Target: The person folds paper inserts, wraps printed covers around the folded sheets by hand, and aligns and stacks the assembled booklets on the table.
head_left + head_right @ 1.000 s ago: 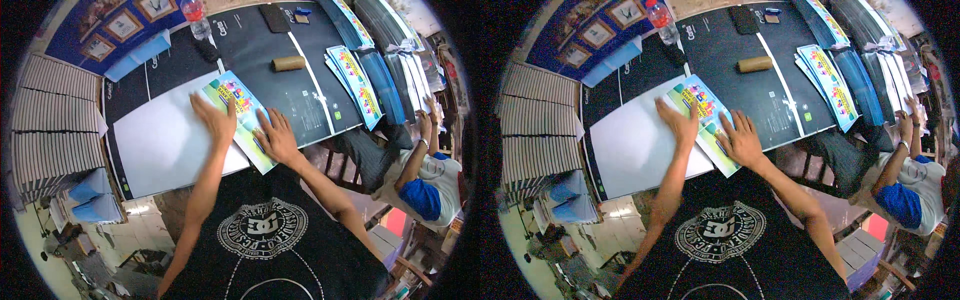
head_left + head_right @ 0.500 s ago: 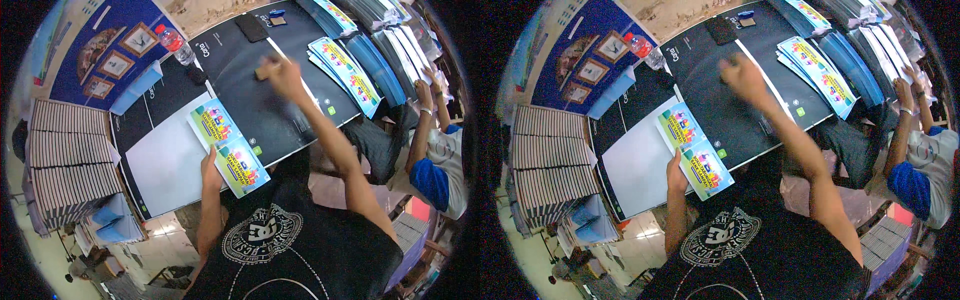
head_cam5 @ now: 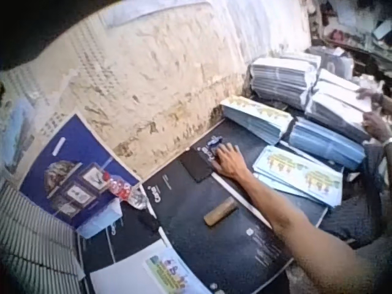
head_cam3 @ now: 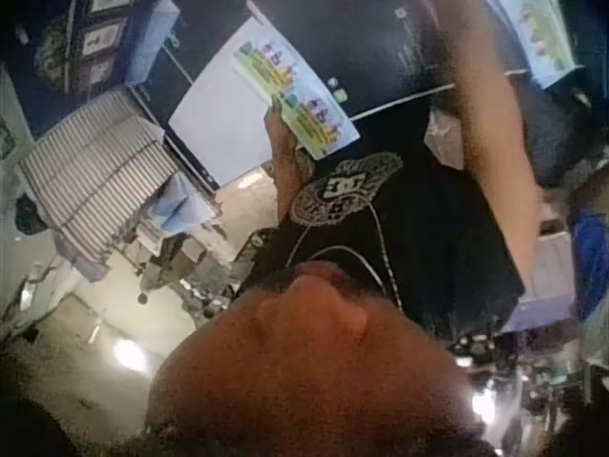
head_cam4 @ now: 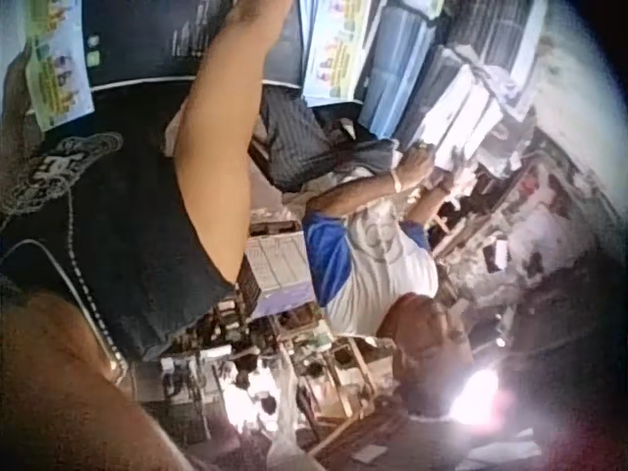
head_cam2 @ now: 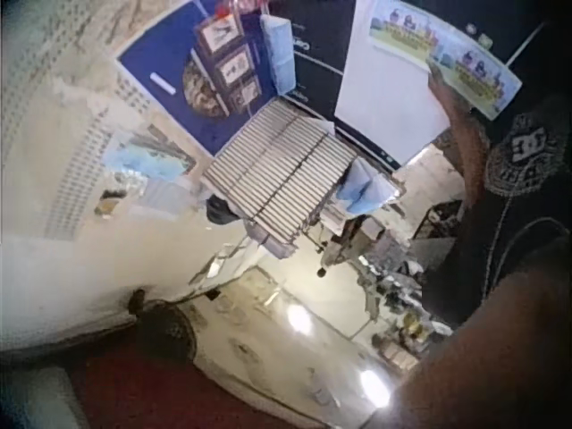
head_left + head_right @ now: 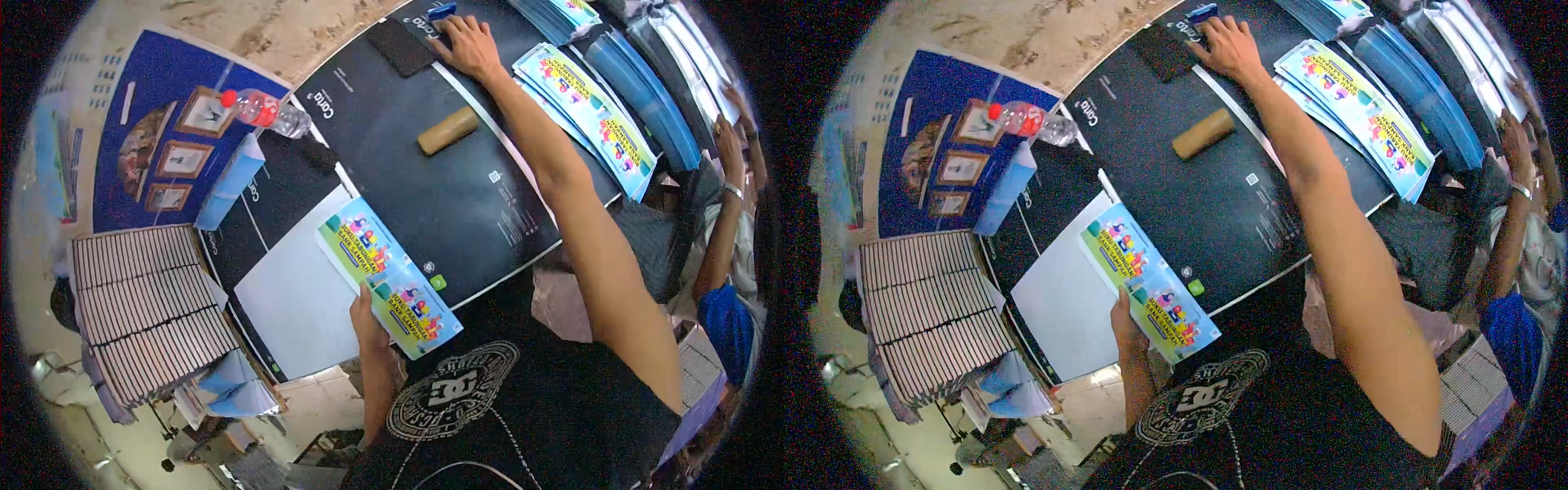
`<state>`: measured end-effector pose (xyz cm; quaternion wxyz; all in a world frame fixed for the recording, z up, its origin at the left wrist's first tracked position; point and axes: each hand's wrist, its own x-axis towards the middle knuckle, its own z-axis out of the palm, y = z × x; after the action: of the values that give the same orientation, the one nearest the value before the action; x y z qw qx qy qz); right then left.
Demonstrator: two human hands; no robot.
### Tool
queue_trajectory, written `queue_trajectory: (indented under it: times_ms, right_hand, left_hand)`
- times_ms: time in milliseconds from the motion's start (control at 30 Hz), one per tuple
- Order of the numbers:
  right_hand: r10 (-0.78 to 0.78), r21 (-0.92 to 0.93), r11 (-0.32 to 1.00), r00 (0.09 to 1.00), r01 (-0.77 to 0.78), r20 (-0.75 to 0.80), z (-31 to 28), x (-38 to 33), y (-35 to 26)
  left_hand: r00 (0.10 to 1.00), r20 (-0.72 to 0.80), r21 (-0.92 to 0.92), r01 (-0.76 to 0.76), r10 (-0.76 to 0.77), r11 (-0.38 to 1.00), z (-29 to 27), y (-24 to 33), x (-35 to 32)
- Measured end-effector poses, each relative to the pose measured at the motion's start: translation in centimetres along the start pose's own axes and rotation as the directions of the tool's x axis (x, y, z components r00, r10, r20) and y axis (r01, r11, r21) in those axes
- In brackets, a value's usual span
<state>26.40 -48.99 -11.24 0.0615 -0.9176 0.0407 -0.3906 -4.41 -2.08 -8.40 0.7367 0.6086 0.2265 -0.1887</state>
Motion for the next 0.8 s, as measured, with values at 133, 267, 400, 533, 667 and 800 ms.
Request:
queue_trajectory:
  times_ms: [133, 267, 400, 533, 667, 800]
  right_hand:
    - [0.025, 0.015, 1.000, 0.996, -0.027, 0.089, 0.0, 0.2, -0.1]
    - [0.062, -0.034, 0.998, 0.996, -0.060, 0.059, -0.2, 0.3, -0.8]
    - [0.061, -0.050, 0.997, 0.991, -0.056, 0.117, 0.3, 0.9, -1.0]
    - [0.073, -0.004, 0.997, 0.988, -0.073, 0.134, -0.1, 0.9, -1.2]
    - [0.163, 0.099, 0.982, 0.986, -0.159, -0.035, -1.9, -0.5, -0.7]
    - [0.273, 0.602, -0.753, 0.705, -0.267, 0.655, -8.4, 0.6, -5.4]
  left_hand:
    - [0.999, -0.025, 0.033, 0.026, -0.025, 0.999, 0.4, 0.6, 0.3]
    - [0.999, -0.023, 0.036, 0.049, -0.048, 0.998, 0.5, 1.1, 0.3]
    - [1.000, 0.003, 0.057, -0.010, 0.010, 0.998, 0.9, 1.9, -0.1]
    - [0.998, -0.053, -0.008, -0.030, 0.030, 1.000, -0.3, 0.6, 0.5]
    - [0.998, -0.016, -0.035, -0.060, 0.060, 0.998, -0.7, -1.2, 1.0]
    - [0.990, -0.055, -0.079, -0.136, 0.132, 0.988, -0.5, -1.1, 0.5]
